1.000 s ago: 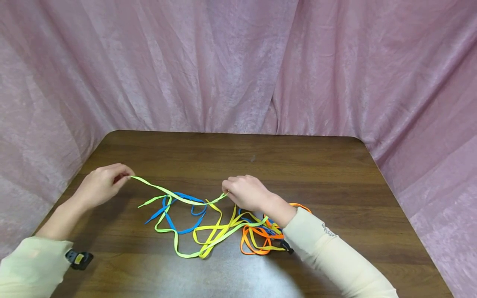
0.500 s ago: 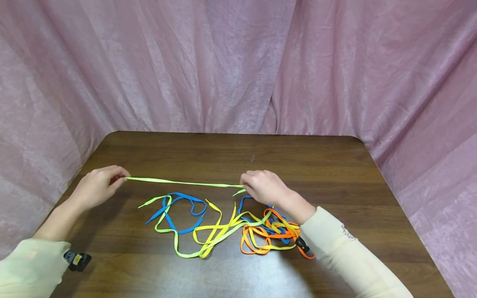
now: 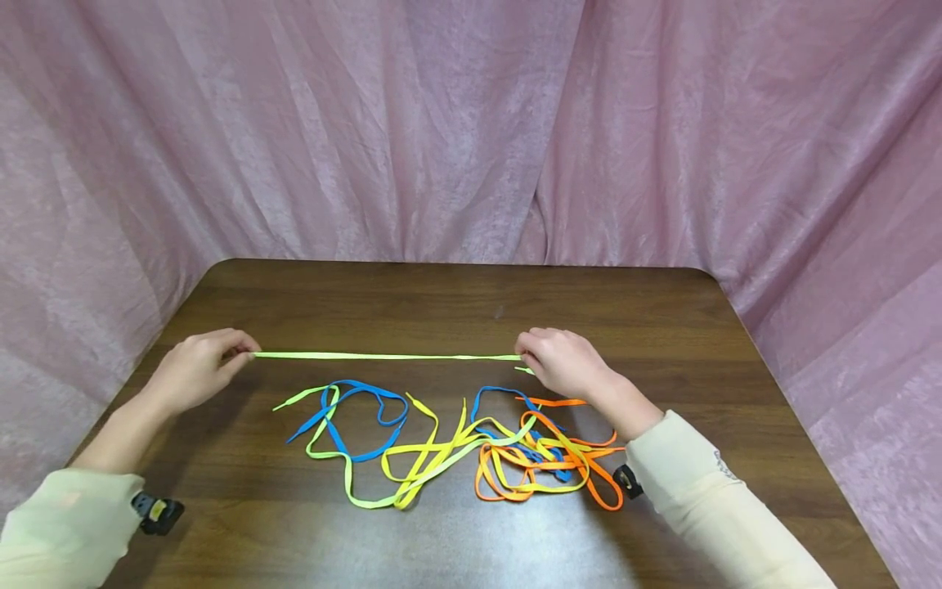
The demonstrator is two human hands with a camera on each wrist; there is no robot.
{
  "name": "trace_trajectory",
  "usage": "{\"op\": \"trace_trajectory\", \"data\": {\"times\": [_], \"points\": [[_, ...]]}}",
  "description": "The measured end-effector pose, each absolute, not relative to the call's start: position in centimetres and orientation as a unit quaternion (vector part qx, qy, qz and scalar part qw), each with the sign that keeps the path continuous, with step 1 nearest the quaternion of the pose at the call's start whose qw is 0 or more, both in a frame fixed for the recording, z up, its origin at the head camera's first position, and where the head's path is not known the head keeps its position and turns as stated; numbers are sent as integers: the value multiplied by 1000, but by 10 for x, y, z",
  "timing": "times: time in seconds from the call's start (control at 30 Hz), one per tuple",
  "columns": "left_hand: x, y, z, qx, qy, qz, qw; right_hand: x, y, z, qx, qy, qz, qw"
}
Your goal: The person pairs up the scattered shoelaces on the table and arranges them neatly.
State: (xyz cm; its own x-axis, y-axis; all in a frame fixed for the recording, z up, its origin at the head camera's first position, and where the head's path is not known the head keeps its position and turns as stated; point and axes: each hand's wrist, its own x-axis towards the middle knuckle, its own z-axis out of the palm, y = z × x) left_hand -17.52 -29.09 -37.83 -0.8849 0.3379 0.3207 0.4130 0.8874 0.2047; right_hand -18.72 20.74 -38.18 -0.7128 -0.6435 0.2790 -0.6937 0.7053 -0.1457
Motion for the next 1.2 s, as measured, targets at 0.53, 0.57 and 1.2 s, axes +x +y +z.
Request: {"op": "trace_trajectory", "data": {"times": [0.53, 0.57, 1.2], "points": [[-182, -288, -384, -203, -959, -141, 139, -189, 257, -386, 304, -942, 105, 99], [-182, -288, -385, -203, -959, -141, 137, -189, 260, -386, 302, -942, 105, 103], [-189, -289, -388, -197, -963, -135, 124, -185, 310, -391, 248, -955, 103, 125]]}}
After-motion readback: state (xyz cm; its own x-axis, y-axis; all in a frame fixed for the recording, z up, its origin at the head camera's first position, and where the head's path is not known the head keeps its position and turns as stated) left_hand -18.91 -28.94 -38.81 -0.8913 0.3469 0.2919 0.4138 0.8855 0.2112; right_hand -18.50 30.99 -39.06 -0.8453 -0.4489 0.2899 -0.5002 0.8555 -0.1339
